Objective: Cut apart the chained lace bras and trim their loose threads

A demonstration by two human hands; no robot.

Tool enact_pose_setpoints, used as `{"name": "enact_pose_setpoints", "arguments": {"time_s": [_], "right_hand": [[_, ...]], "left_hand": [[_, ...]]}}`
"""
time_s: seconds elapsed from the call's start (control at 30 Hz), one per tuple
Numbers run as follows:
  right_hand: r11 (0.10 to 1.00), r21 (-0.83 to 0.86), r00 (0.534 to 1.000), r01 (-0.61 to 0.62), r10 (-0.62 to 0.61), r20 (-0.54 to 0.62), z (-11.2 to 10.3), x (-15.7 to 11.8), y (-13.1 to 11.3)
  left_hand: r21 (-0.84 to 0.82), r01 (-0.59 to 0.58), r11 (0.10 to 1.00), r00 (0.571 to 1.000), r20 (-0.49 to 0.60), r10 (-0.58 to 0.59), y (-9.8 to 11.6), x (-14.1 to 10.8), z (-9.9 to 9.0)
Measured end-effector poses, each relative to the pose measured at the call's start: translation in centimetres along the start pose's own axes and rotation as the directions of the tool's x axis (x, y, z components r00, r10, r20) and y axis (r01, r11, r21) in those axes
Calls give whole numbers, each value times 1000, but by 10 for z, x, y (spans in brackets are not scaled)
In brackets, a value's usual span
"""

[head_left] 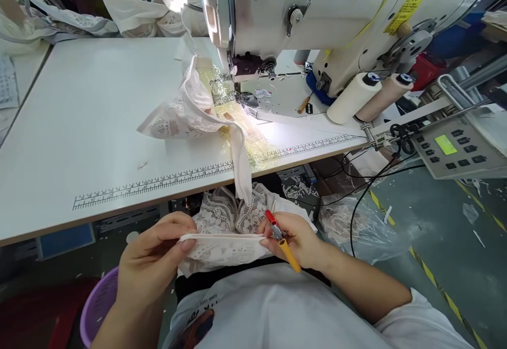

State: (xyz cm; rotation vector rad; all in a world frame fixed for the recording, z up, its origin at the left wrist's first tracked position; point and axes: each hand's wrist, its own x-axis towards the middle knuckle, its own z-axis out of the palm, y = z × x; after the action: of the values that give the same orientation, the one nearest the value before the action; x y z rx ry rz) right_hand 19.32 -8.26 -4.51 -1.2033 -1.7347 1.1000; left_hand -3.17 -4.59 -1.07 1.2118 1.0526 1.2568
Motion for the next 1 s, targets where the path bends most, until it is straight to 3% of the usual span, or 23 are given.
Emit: {"name": "enact_pose_setpoints", "arguments": {"time_s": [0.1, 0.23, 0.37, 0.53, 0.67, 0.83, 1.0], "right_hand": [[1000, 9, 1000, -24, 24, -1, -1, 0, -5], [996, -94, 1000, -4, 6, 21, -3, 1, -6], [973, -229, 997, 13, 5, 79, -11, 2, 0], [939, -332, 987, 88, -38, 155, -33, -6, 9], [914, -400, 986, 64, 3, 165, -47, -23, 18], [916, -397, 990, -53, 100, 97, -57, -40, 33], [937, -301, 983, -178, 152, -108, -56, -44, 31]], "left_hand": [[32, -130, 991, 985, 115, 125, -4, 4, -10], [61, -314, 947, 909, 306, 282, -2, 13, -20], [165, -383, 909, 875, 381, 300, 6, 19, -25], [288, -343, 894, 907, 349, 235, 10, 14, -33], [299, -232, 926, 953, 261, 154, 8, 6, -39], [300, -142, 943, 973, 217, 77, 8, 3, -42], [284, -160, 945, 975, 194, 107, 7, 1, -48]]}}
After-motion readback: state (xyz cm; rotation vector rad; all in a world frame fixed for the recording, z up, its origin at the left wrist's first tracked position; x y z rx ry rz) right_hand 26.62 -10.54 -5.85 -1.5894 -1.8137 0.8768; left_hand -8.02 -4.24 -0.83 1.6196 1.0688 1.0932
